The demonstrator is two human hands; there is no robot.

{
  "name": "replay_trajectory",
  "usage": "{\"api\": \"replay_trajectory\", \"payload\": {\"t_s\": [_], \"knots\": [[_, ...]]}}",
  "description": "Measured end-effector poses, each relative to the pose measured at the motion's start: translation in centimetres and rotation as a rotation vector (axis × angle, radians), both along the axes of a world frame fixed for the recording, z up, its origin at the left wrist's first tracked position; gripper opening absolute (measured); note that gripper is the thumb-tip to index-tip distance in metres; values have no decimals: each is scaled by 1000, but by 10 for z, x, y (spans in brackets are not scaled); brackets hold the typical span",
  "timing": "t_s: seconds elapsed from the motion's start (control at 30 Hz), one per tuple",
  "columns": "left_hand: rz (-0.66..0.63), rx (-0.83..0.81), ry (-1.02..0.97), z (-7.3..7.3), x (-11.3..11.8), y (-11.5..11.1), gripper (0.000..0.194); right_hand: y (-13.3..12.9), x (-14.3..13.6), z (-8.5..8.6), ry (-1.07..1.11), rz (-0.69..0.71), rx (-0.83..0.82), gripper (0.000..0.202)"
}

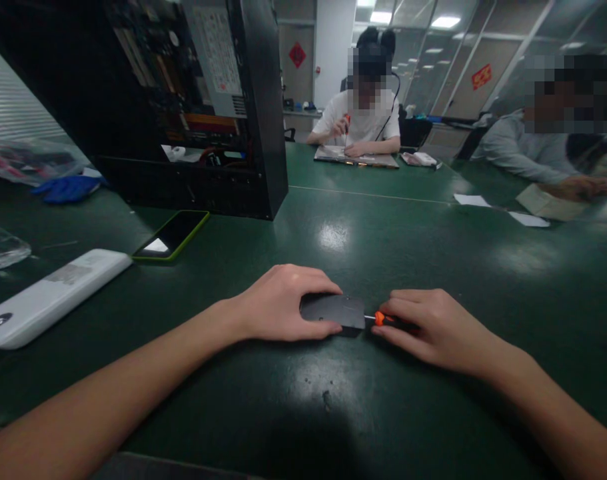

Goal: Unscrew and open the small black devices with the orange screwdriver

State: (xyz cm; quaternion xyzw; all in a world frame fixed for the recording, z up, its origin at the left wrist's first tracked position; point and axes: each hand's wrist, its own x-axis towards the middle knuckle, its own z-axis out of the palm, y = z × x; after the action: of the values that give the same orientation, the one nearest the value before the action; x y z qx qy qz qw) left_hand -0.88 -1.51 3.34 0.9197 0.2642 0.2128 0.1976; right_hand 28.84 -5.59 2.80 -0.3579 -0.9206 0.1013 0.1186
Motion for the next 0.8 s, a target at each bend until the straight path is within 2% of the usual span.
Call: {"api": "replay_trajectory", "payload": {"t_s": [0.43,0.67,0.8], "knots": [[1,7,-99,-11,1,-2,42,2,7,-5,50,7,26,31],[45,1,-151,-10,4,-4,39,24,56,0,12,-202,-102,35],[68,45,-122,-9,3,-5,43,30,66,-1,-85,-312,-111,38]]}}
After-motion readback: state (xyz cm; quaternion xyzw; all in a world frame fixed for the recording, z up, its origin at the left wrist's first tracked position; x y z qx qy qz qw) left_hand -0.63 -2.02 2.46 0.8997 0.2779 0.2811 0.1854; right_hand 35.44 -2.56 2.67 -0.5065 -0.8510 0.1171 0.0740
